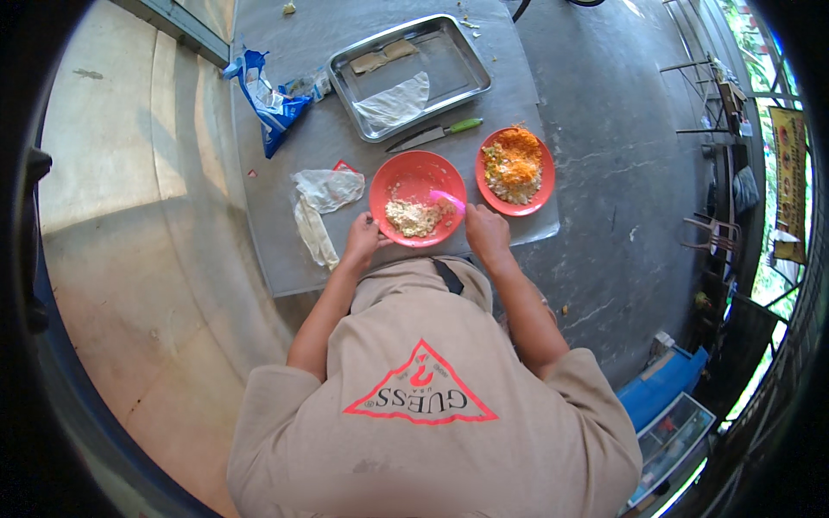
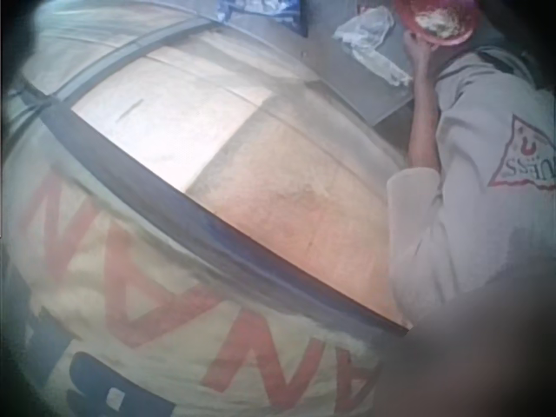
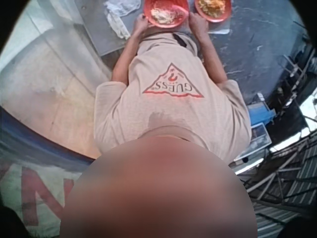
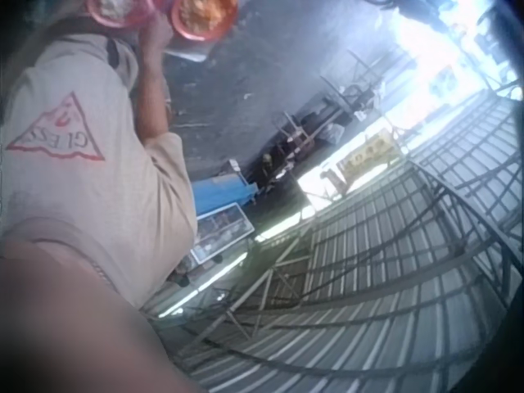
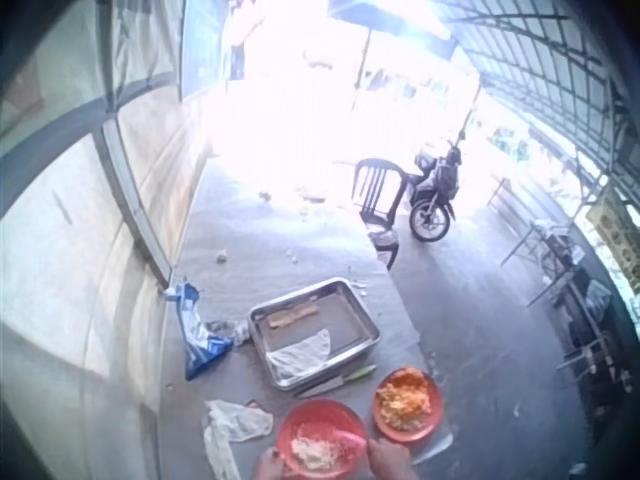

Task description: The person places a filling mixture onto a thin sheet, folds it into a roll, and sets it on a tray. They then separate another sheet from a stack, cut it with a knife, and repeat the filling and folding process.

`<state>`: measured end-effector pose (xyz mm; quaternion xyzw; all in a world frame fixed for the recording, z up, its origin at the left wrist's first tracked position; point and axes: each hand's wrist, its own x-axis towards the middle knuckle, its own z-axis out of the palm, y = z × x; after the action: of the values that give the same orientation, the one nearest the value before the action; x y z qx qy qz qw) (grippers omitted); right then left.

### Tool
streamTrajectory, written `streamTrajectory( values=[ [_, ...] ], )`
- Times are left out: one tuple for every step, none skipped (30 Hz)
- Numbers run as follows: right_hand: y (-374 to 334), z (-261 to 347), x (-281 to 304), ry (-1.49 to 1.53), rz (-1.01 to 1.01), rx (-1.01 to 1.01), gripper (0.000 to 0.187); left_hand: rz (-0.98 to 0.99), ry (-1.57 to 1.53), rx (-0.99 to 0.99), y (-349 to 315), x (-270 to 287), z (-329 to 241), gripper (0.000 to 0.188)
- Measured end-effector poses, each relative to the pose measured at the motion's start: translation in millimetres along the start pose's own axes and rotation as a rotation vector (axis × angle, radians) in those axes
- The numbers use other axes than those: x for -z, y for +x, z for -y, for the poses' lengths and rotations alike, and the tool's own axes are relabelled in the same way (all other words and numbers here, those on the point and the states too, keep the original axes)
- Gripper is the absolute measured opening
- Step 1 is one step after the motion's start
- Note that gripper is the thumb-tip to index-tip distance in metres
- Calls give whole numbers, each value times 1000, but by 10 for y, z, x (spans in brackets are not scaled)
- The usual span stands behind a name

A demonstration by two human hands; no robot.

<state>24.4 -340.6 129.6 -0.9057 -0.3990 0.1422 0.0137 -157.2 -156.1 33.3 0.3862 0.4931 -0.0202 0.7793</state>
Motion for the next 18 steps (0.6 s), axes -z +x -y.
streamTrajectory(
  values=[
    [-32, 9, -24, -8, -2, -26, 18, -7, 54, -45, 22, -11, 12, 21],
    [-65, 23, -52, -15, 0, -55, 19, -9, 71, -57, 46, -17, 19, 21],
    [-92, 44, -83, -3, -5, -49, 18, -9, 56, -40, 69, -23, 25, 21],
    [-119, 71, -114, 10, -5, -46, 18, -13, 75, -78, 78, -35, 41, 21],
    [-145, 109, -145, 16, 3, -52, 18, -17, 64, -87, 82, -42, 55, 21],
    [-165, 159, -177, 61, 37, -48, 17, -16, 20, -71, 85, -43, 63, 20],
    [-199, 210, -198, 153, 40, -43, 16, -20, 53, -106, 85, -42, 72, 21],
    [-238, 278, -221, 231, 58, -58, 15, -16, 54, -115, 82, -41, 79, 21],
    [-263, 339, -234, 301, 76, -71, 15, -8, 21, -88, 85, -42, 80, 21],
    [-269, 393, -242, 361, 63, -74, 11, -4, 50, -116, 89, -40, 79, 21],
    [-271, 433, -239, 372, 12, -37, 11, 1, 46, -107, 92, -34, 74, 21],
    [-282, 470, -233, 374, -23, -14, 12, 9, 5, -70, 88, -24, 71, 21],
    [-303, 504, -229, 386, -74, 19, 12, 12, 30, -85, 80, -12, 72, 21],
    [-309, 526, -226, 337, -39, 34, 14, 22, 22, -74, 83, -7, 63, 21],
    [-303, 535, -222, 296, -25, 62, 16, 36, -19, -41, 85, -6, 53, 21],
    [-302, 535, -221, 262, -32, 103, 18, 38, 8, -66, 78, -5, 51, 21],
    [-303, 531, -222, 202, 12, 119, 19, 42, 0, -66, 71, -6, 48, 21],
    [-296, 520, -227, 150, 33, 151, 20, 47, -39, -39, 68, -8, 41, 21]
  ],
)
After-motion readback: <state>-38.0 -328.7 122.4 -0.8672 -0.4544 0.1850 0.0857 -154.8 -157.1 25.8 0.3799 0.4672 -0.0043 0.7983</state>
